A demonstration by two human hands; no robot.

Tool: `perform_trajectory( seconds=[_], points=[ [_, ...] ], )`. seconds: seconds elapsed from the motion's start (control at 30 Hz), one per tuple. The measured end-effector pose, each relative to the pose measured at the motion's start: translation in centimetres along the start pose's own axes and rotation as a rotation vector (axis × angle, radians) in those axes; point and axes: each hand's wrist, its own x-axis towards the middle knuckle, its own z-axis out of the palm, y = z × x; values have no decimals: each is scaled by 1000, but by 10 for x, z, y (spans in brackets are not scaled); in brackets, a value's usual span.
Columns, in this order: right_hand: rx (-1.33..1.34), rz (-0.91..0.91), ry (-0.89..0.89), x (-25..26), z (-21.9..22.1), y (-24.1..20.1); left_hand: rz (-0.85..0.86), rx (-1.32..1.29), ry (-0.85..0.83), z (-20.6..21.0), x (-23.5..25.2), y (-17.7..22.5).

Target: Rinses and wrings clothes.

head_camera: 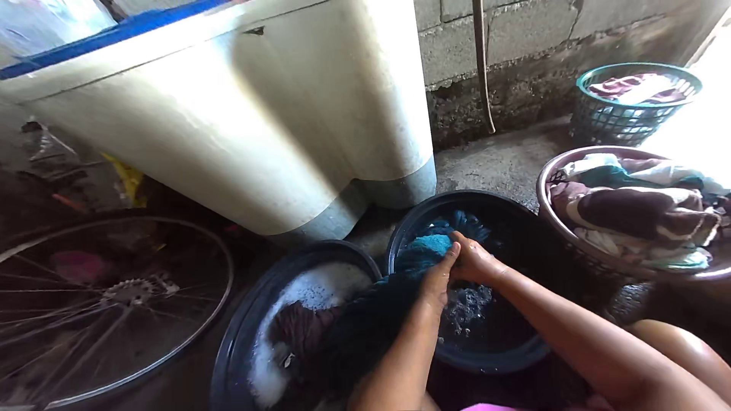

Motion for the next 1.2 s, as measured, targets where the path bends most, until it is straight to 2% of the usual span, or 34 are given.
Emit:
perform_trajectory(
  seconds=[0.07,0.13,0.17,0.23,0.3,0.4,0.5,0.7,0.8,0.93,1.07,1.2],
  points=[
    [77,-54,-90,-6,-12,12,80,-102,17,-7,9,-5],
    [183,-9,14,-17,-21,28,144,-83,40,-11,11,-3],
    [301,101,112,-25,-21,34,171,-67,58,-13,10,-1],
    [619,483,277,-46,-12,30,220,-78,104,-15,5,2],
    [919,790,272,-61,7,23,268,-99,114,-18,3,3],
    [1259,918,163,-67,43,18,314,-89,33,-22,-4,0],
    [1521,802,86,-51,51,18,298,-88,-100,-26,-18,-5],
    [1851,99,63,-29,50,38,272,-264,-370,-49,-26,2],
    [1776,-183,-104,-21,45,41,176,-339,-363,-58,-24,10],
    [1553,-244,-104,-13,27,31,154,-290,-215,-61,-23,23],
    [1319,-64,-112,-9,-2,15,180,-204,-108,-61,-18,30],
    [990,-40,-183,-4,-29,-11,185,-175,-81,-60,-9,27]
  ],
)
